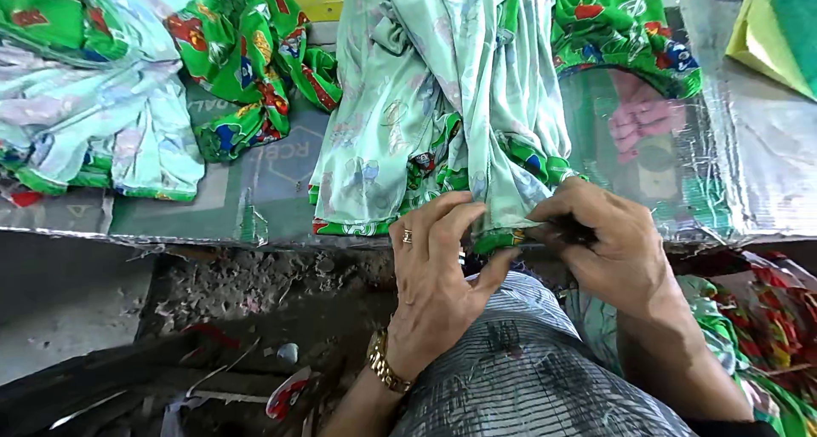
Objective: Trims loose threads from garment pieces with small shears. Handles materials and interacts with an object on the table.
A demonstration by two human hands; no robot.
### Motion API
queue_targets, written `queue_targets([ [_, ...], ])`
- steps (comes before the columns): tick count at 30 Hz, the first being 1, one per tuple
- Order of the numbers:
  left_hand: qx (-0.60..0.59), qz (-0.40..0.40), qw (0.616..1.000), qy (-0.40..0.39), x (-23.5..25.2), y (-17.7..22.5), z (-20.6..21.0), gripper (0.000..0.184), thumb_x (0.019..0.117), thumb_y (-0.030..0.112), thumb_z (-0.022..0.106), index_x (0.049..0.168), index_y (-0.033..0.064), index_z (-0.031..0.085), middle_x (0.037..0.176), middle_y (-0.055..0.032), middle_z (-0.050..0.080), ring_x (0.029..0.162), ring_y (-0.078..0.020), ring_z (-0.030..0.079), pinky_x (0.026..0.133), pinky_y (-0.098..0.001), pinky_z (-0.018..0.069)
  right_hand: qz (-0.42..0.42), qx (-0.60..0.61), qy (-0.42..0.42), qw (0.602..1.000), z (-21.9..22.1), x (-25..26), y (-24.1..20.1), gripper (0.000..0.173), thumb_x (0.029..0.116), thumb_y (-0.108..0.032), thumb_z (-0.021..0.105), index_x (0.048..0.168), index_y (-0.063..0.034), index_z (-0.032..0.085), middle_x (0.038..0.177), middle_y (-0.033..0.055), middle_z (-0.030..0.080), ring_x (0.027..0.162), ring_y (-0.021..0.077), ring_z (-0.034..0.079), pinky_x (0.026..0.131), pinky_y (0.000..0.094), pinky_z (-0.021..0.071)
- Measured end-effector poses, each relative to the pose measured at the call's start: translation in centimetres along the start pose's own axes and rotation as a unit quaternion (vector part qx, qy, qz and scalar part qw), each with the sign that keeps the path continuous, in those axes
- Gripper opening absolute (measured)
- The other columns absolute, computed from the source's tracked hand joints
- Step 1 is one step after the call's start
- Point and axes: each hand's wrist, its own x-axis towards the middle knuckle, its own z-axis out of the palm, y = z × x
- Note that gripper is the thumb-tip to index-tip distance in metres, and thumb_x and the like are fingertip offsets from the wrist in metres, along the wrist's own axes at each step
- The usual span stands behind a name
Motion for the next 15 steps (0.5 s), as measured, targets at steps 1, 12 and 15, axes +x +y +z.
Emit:
queue_targets([
  [1,-0.038,-0.006,0.999,0.001,0.2,0.2,0.2,0.046,0.0896,0.028,0.079,0.126,0.0143,0.055,0.130,-0.0038,0.062,0.125,-0.0166,0.056,0.105,-0.0403,0.0435,0.001,0.024,0.005,1.000,-0.2,0.1,0.0,0.006,0.0930,-0.010,0.066,0.097,-0.0074,0.070,0.086,-0.0032,0.059,0.075,-0.0032,0.056,0.064,0.0099,0.0475],
  [12,-0.537,-0.226,0.812,0.022,1.1,1.4,0.4,0.014,0.0987,0.008,0.065,0.109,0.0069,0.074,0.098,-0.0054,0.073,0.088,-0.0101,0.071,0.084,-0.0291,0.0604,-0.018,0.027,0.079,0.996,0.6,-0.4,-0.7,0.036,0.0938,-0.026,0.069,0.122,-0.0099,0.054,0.104,-0.0021,0.062,0.090,-0.0009,0.061,0.074,0.0147,0.0539],
  [15,-0.580,-0.245,0.776,0.031,1.0,1.8,0.6,0.014,0.0982,0.009,0.066,0.108,0.0065,0.075,0.097,-0.0075,0.074,0.089,-0.0118,0.071,0.086,-0.0312,0.0598,-0.060,0.039,0.094,0.993,1.1,-0.4,-1.2,0.027,0.0973,-0.025,0.070,0.115,-0.0103,0.056,0.104,0.0000,0.063,0.094,0.0029,0.063,0.079,0.0173,0.0545],
])
